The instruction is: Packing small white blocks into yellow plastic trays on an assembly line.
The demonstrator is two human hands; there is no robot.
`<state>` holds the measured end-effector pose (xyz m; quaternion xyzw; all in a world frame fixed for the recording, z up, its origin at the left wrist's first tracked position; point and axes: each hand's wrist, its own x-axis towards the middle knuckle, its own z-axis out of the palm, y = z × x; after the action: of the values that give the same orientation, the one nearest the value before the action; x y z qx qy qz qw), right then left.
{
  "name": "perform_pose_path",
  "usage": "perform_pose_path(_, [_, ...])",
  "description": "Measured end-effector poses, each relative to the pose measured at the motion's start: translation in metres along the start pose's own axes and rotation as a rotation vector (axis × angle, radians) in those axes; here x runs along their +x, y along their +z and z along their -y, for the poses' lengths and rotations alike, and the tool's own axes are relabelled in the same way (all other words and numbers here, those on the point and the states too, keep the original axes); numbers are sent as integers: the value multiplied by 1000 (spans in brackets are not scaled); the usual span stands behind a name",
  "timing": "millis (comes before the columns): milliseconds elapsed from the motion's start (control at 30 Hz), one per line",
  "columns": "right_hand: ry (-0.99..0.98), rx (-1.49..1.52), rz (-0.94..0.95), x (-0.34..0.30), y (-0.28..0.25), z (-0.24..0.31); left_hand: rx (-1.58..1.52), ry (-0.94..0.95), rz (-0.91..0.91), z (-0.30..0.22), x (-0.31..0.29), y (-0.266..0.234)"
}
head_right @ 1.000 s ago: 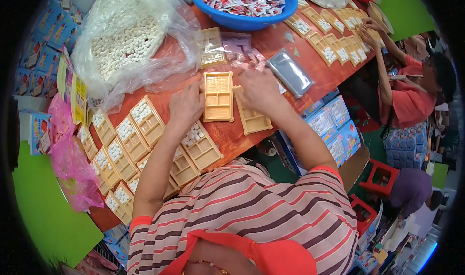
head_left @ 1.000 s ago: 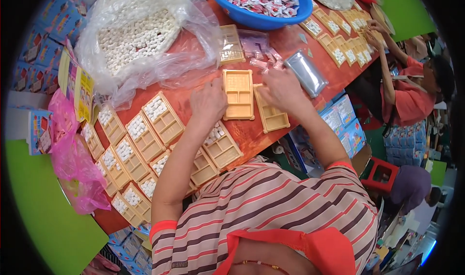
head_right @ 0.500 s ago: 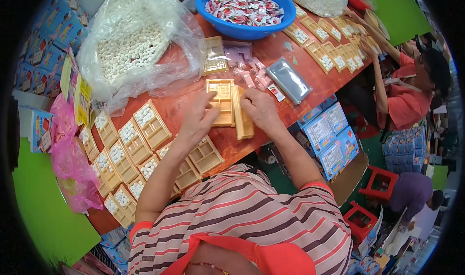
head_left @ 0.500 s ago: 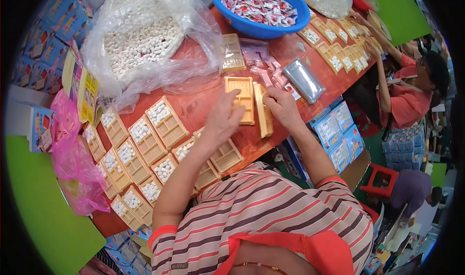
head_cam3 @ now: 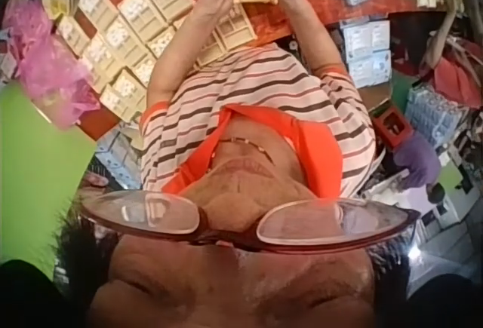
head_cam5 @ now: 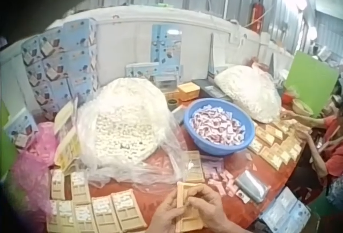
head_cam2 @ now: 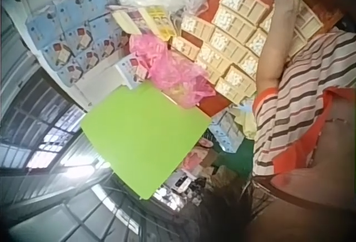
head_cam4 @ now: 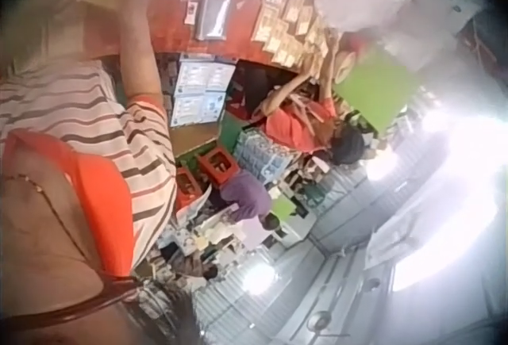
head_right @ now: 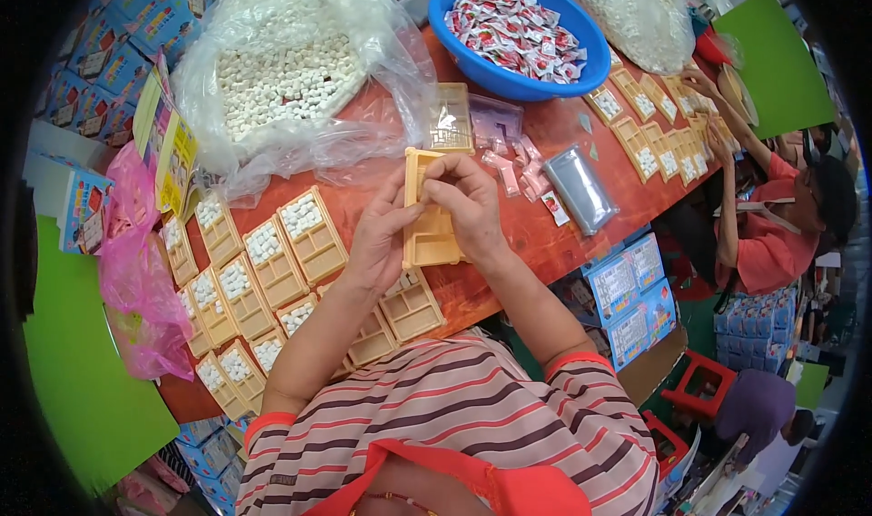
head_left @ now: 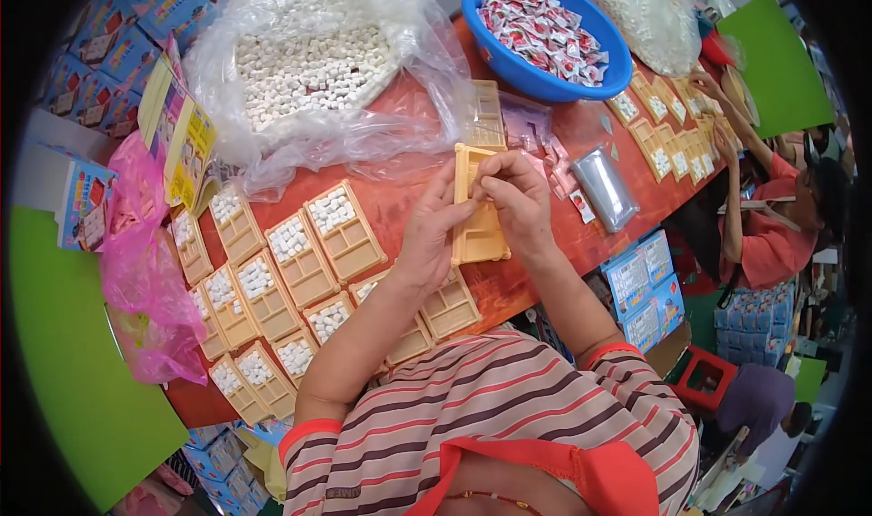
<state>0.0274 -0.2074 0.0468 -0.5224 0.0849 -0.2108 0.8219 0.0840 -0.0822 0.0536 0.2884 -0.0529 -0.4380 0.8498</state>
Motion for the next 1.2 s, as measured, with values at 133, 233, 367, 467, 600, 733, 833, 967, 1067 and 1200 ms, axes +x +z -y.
perform_pose_path(133, [-14, 125, -13, 8, 5, 3, -124, -65, 68, -5, -1, -4])
perform_pose_path(233, [58, 344, 46, 11, 6, 6, -181, -88, 93, -4, -2, -9])
perform_pose_path(367, [96, 412, 79, 11, 8, 9, -97, -94, 101, -3, 0, -16])
perform_pose_path(467, [90, 400, 96, 10, 12, 9, -96, -63, 95, -2, -4, -8])
perform_pose_path(600, [115, 500, 96, 9, 12, 9, -109, -79, 79, -3, -6, 0])
perform_pose_path(733, [111, 322, 86, 3, 8, 13, 107, 4, 87, -6, -6, -6])
perform_pose_path(833, [1, -283, 44, -6, 13, 24, 336, 75, 72, -12, -6, -11])
perform_pose_path(967, [94, -325, 168, -11, 6, 18, 630, 196, 73, -6, -9, -16])
perform_pose_path(1067, [165, -230, 194, -13, 6, 19, 669, 187, 70, -5, -16, -15])
perform_pose_path(1200, [131, -248, 205, -14, 5, 16, 635, 314, 53, -6, -24, -13])
